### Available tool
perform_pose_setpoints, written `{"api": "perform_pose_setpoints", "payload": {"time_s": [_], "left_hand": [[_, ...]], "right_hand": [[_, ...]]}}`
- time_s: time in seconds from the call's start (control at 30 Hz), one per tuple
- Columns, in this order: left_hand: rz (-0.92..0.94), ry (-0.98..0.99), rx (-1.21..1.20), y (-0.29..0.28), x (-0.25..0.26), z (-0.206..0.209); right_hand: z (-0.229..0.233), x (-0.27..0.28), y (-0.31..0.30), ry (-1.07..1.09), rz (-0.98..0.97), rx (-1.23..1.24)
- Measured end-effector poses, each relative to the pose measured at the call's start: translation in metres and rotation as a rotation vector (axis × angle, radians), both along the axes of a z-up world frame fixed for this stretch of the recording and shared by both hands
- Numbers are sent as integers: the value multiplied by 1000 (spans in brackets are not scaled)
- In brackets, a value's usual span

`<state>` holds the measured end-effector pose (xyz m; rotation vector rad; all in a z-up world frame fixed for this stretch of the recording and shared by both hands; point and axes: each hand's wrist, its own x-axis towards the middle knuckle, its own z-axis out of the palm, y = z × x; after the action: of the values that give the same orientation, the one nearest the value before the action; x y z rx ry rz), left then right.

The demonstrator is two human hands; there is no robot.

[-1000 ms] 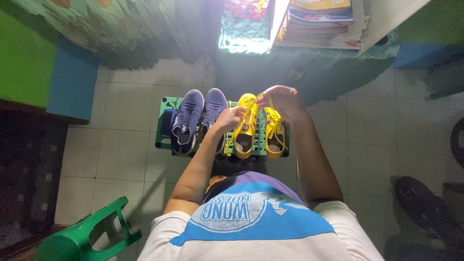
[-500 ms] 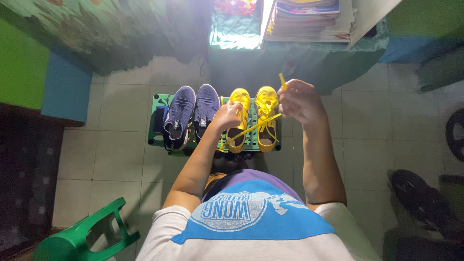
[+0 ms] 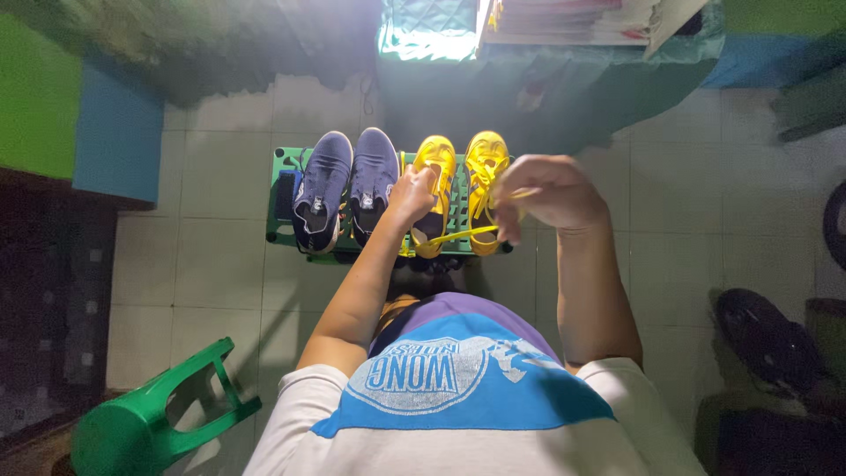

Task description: The person removes the laces from a pair of yellow shoes and then re-laces them. They thread the laces through the eyelets and tie a knot, repeating the process for both shoes on a green plastic rack.

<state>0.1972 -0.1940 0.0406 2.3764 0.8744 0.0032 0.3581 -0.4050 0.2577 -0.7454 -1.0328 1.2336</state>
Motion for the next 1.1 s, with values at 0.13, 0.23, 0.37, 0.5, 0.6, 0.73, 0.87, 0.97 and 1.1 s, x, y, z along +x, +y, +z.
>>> {"api": "perform_pose_setpoints", "payload": {"time_s": [0.13, 0.23, 0.37, 0.5, 0.6, 0.73, 0.87, 0.97, 1.1], "left_hand": [[8, -7, -9, 2, 0, 6], [9, 36, -5, 4, -2, 14], [17, 86, -10, 8, -10, 28], [7, 133, 44, 9, -13, 28], [-83, 225, 147, 10, -2, 23], [-68, 155, 149, 15, 4, 9], [-35, 69, 78, 23, 7, -5], [-14, 37, 48, 23, 7, -17], [-10, -18, 25, 27, 7, -30]], "right_hand": [[-21, -7, 12, -236, 127, -265], [-46, -8, 22, -490, 108, -370], [-72, -4, 26, -601, -143, -654], [-107, 3, 43, -787, -368, -571], [-143, -2, 66, -951, -431, -683], [-193, -11, 89, -1185, -533, -553], [-223, -21, 108, -1440, -594, -552], [-234, -26, 113, -1526, -624, -574], [-238, -29, 119, -1523, -640, -576]]}}
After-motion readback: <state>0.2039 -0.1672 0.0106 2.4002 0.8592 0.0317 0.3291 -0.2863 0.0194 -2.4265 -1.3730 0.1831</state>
